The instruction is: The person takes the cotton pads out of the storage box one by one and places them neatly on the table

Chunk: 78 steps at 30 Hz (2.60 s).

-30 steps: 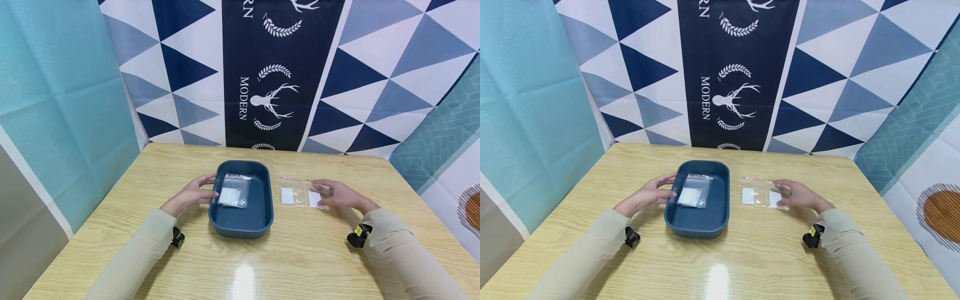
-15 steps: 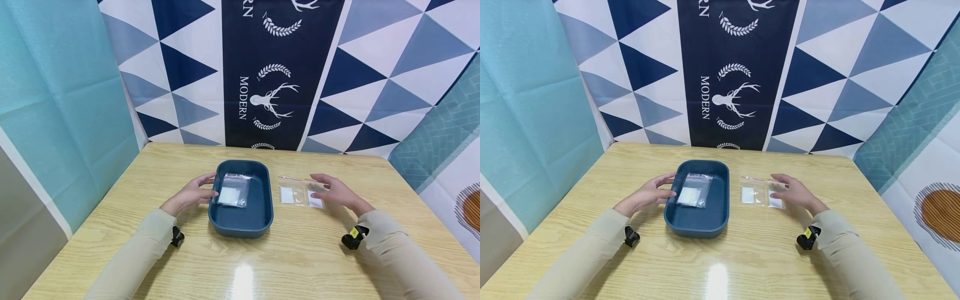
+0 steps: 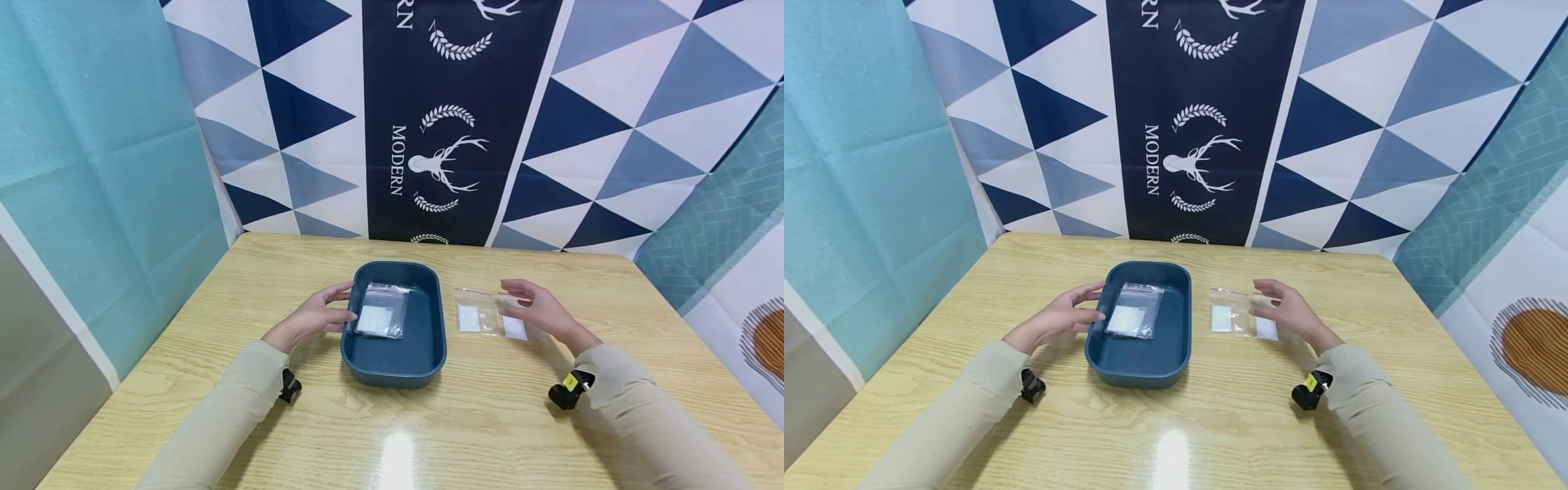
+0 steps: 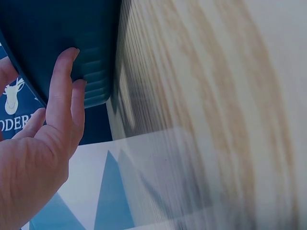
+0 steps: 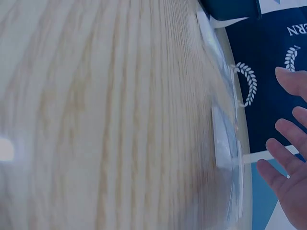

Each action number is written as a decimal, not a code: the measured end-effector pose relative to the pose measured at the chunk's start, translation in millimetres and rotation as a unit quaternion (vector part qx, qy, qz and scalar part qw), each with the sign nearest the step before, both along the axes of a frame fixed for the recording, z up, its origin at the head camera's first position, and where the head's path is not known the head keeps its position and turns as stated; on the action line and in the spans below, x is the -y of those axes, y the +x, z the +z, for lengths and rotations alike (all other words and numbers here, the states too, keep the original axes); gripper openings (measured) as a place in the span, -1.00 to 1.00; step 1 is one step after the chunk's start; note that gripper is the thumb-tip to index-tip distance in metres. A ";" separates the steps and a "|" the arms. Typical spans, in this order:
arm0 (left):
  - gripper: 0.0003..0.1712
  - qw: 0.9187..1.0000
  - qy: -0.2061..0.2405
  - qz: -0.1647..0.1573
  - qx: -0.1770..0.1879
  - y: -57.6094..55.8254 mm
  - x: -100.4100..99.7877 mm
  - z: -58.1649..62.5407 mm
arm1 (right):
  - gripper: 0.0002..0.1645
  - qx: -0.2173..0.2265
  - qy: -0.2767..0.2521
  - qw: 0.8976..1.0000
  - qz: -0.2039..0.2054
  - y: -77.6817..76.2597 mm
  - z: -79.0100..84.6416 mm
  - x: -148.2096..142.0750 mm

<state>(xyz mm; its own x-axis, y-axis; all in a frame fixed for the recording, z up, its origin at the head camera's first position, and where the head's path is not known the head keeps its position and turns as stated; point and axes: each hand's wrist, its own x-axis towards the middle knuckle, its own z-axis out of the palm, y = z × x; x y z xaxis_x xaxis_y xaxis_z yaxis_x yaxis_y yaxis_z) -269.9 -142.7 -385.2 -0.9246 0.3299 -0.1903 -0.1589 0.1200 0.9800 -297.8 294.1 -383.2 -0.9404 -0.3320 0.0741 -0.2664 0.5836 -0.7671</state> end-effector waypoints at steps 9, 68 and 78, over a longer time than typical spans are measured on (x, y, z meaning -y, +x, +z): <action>-0.15 1.000 0.006 -0.002 0.005 0.9 -0.7 0.5 | -0.25 0.009 -0.040 0.999 -0.030 3.5 7.0 12.8; -0.15 1.000 0.000 0.005 0.009 -0.8 -1.7 0.9 | -0.33 -0.002 -0.099 0.995 -0.003 -26.7 57.4 121.2; -0.15 1.000 0.011 -0.005 0.004 0.1 -0.9 0.3 | -0.34 0.008 -0.096 0.995 0.005 -28.4 59.5 144.5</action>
<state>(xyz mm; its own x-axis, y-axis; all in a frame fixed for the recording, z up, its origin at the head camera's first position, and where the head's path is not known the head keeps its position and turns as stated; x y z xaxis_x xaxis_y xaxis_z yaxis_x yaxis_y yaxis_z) -269.9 -141.8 -384.9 -0.9196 0.3440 -0.1896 -0.1646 0.1006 0.9812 -326.1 149.6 -323.7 -0.9387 -0.3221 0.1228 -0.2586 0.4224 -0.8687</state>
